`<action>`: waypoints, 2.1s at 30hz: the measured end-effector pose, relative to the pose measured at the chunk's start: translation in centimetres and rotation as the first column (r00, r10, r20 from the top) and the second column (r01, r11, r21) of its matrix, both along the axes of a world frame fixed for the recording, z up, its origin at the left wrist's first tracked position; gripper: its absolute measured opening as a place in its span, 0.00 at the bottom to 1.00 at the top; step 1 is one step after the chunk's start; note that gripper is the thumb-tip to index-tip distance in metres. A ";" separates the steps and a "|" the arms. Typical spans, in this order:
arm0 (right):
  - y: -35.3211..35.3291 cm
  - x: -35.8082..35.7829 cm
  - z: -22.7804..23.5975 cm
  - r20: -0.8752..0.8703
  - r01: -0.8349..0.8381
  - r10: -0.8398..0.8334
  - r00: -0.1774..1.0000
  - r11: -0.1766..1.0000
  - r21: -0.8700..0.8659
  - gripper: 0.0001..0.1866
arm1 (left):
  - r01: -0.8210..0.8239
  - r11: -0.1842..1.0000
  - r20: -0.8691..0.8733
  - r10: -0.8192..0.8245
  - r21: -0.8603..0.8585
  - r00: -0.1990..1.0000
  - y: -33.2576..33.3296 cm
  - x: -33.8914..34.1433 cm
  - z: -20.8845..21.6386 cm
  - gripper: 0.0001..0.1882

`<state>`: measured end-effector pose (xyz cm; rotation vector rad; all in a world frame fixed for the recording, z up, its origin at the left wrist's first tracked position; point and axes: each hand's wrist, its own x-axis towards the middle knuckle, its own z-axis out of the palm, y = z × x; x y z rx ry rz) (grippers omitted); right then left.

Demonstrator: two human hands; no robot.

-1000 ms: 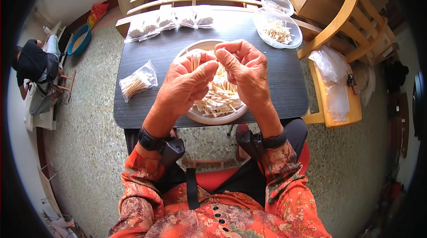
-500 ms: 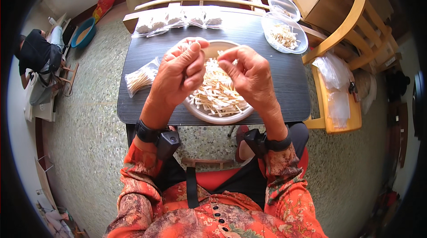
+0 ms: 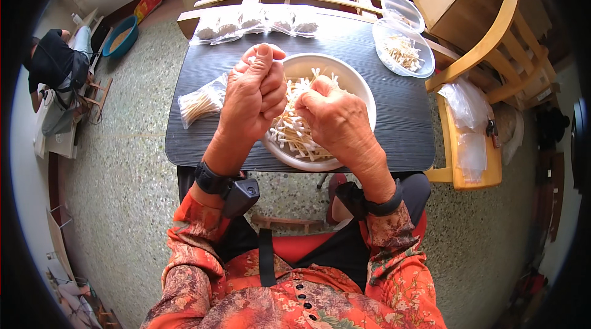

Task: Placing bundles of small wooden sticks into plastic bags and arranging them on a table.

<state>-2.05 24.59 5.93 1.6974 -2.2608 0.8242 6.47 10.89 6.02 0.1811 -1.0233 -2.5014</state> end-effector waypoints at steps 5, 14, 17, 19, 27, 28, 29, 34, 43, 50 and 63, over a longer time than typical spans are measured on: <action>0.5 -1.0 0.6 0.169 -0.079 0.097 0.981 0.991 -0.110 0.03 | -0.063 0.998 -0.036 0.063 0.013 0.997 0.3 -0.2 0.0 0.12; 0.5 -1.6 1.1 0.935 0.171 0.287 0.208 0.930 -0.324 0.08 | -0.056 0.994 -0.061 0.062 0.096 0.996 0.6 0.0 -0.4 0.09; 0.3 -1.9 0.4 0.920 0.258 0.392 0.015 0.887 -0.382 0.09 | -0.035 0.997 -0.022 0.036 0.070 0.999 1.0 -0.3 -0.4 0.08; 0.3 -2.0 0.4 0.881 0.354 0.455 -0.131 0.852 -0.387 0.06 | -0.020 0.998 -0.001 0.020 0.060 1.000 1.1 -0.2 -0.3 0.05; 0.2 -2.4 -0.7 0.603 0.482 0.576 -0.551 0.810 -0.334 0.08 | -0.073 0.994 0.034 0.076 -0.080 0.997 2.1 -0.5 0.0 0.12; 0.1 -2.3 -0.7 0.601 0.481 0.578 -0.552 0.810 -0.336 0.08 | -0.074 0.994 0.034 0.077 -0.083 0.996 2.2 -0.5 0.0 0.12; 0.1 -2.2 -0.6 0.601 0.480 0.593 -0.536 0.799 -0.361 0.08 | -0.074 0.989 0.059 0.083 -0.130 0.995 2.3 -0.5 -0.1 0.12; -0.2 -1.7 -0.4 0.671 0.490 0.583 -0.458 0.795 -0.356 0.08 | -0.054 0.982 0.112 0.075 -0.179 0.991 2.5 -0.6 -0.1 0.11; -0.1 -1.2 -0.3 0.770 0.380 0.519 -0.372 0.842 -0.383 0.05 | -0.041 0.996 0.092 0.047 -0.076 0.995 2.0 -0.7 -0.6 0.06; 0.0 -1.5 -0.6 0.700 0.343 0.556 -0.448 0.830 -0.439 0.06 | -0.106 0.989 0.106 0.117 -0.099 0.988 2.1 -0.7 -0.5 0.06; -0.3 -0.3 0.1 0.814 0.361 0.550 -0.186 0.809 -0.464 0.07 | 0.012 0.999 0.063 -0.014 0.033 0.998 1.4 -0.6 -0.8 0.06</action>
